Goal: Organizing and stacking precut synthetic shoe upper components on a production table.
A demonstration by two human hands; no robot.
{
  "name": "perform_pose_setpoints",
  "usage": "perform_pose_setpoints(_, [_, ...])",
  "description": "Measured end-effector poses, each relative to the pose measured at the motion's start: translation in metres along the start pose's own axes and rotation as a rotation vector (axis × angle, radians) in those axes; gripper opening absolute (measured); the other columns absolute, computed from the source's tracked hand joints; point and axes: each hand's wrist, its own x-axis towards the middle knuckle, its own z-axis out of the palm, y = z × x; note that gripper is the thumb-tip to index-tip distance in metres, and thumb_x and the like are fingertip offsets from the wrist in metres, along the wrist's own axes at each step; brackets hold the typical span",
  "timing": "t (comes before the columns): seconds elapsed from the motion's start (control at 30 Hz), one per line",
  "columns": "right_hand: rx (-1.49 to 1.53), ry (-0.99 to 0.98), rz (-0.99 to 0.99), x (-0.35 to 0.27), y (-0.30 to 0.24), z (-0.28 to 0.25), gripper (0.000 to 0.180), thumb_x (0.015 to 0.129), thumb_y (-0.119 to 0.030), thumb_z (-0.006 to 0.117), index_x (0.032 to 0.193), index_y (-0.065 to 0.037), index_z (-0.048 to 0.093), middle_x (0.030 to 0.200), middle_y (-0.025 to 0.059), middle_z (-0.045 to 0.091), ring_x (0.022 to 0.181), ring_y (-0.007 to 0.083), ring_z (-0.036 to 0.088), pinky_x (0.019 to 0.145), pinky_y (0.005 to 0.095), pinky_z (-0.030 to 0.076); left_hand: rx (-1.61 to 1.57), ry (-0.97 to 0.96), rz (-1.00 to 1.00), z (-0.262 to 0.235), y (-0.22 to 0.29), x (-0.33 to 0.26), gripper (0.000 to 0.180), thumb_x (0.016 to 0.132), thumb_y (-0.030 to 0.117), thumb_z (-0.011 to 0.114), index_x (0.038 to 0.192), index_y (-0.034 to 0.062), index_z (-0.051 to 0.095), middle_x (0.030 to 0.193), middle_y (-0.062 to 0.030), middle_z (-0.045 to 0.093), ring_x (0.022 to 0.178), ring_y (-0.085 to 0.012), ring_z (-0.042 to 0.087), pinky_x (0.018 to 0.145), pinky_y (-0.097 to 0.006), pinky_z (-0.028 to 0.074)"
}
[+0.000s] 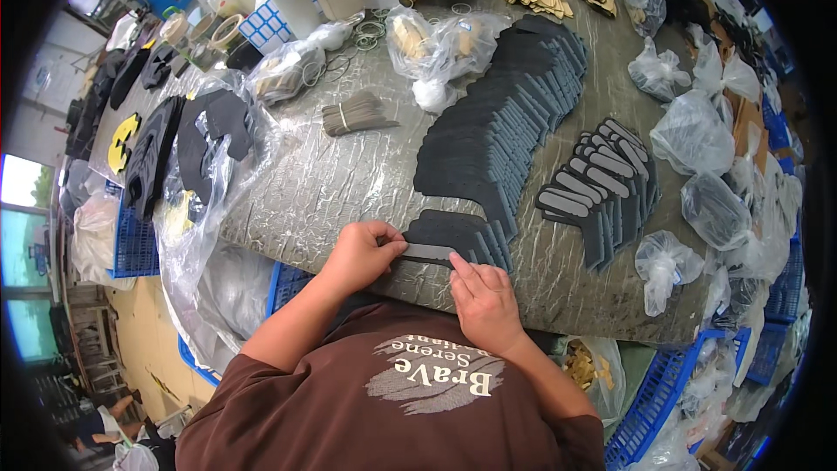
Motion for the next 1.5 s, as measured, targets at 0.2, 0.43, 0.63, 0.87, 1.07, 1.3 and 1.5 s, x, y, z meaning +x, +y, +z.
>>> perform_pose_setpoints(0.2, [-0.014,0.003,0.01,0.002,-0.001,0.0,0.018,0.078,-0.009,0.06,0.094,-0.002,0.062,0.123,0.0063,0.056,0.096,0.0205,0.054,0.086,0.0359,0.041,0.142,0.066,0.124,0.004,-0.01,0.001,0.013,0.078,0.011,0.068,0.083,-0.0008,0.068,0.066,-0.0099,0.065,0.054,-0.015,0.061,0.051,-0.029,0.048])
perform_pose_setpoints(0.43, [0.057,0.055,0.073,-0.004,0.003,-0.001,0.024,0.075,-0.008,0.065,0.097,-0.001,0.061,0.123,0.0089,0.055,0.099,0.0248,0.053,0.087,0.0386,0.042,0.469,0.159,0.392,0.009,-0.005,0.002,0.007,0.078,0.008,0.065,0.08,0.0015,0.064,0.078,-0.0159,0.064,0.075,-0.0252,0.063,0.067,-0.033,0.049])
perform_pose_setpoints(0.63, [0.556,0.382,0.548,-0.001,0.005,-0.022,0.03,0.075,-0.003,0.069,0.104,0.0,0.06,0.103,0.0117,0.061,0.091,0.0215,0.056,0.082,0.0317,0.045,-0.085,-0.007,0.407,0.008,0.0,-0.009,0.004,0.08,0.001,0.064,0.079,0.0014,0.06,0.077,-0.006,0.062,0.072,-0.0141,0.057,0.067,-0.027,0.046])
perform_pose_setpoints(0.87, [0.098,0.511,0.817,-0.013,0.083,-0.08,0.028,0.076,-0.002,0.067,0.103,0.0,0.061,0.093,0.0111,0.06,0.087,0.0269,0.056,0.08,0.0355,0.045,-0.477,-0.153,0.487,0.036,-0.001,0.0,0.028,0.09,0.004,0.055,0.116,0.0019,0.045,0.085,-0.0033,0.06,0.079,-0.0091,0.055,0.073,-0.024,0.044])
perform_pose_setpoints(1.07, [0.514,0.288,0.461,0.016,0.013,-0.048,0.015,0.078,-0.005,0.065,0.092,0.001,0.064,0.084,0.012,0.063,0.078,0.0282,0.06,0.07,0.0351,0.048,0.098,-0.075,0.98,0.047,0.03,-0.006,0.068,0.085,0.051,0.056,0.128,0.0021,0.038,0.107,-0.0168,0.05,0.079,-0.0298,0.058,0.067,-0.039,0.049])
perform_pose_setpoints(1.3, [0.893,0.137,0.411,0.036,-0.011,-0.036,0.01,0.081,-0.005,0.063,0.087,0.003,0.064,0.081,0.0145,0.064,0.07,0.027,0.063,0.062,0.033,0.048,0.292,-0.038,1.052,0.045,0.026,-0.006,0.085,0.078,0.065,0.048,0.135,0.0049,0.029,0.106,-0.0192,0.048,0.071,-0.0337,0.058,0.054,-0.041,0.049])
perform_pose_setpoints(1.5, [0.865,0.076,0.366,0.033,-0.011,-0.035,0.012,0.08,-0.008,0.065,0.085,0.003,0.064,0.079,0.0142,0.064,0.068,0.0258,0.062,0.061,0.0332,0.048,0.278,-0.037,1.005,0.046,0.023,-0.006,0.086,0.078,0.066,0.046,0.135,0.0047,0.029,0.105,-0.0192,0.048,0.069,-0.0351,0.057,0.053,-0.041,0.048])
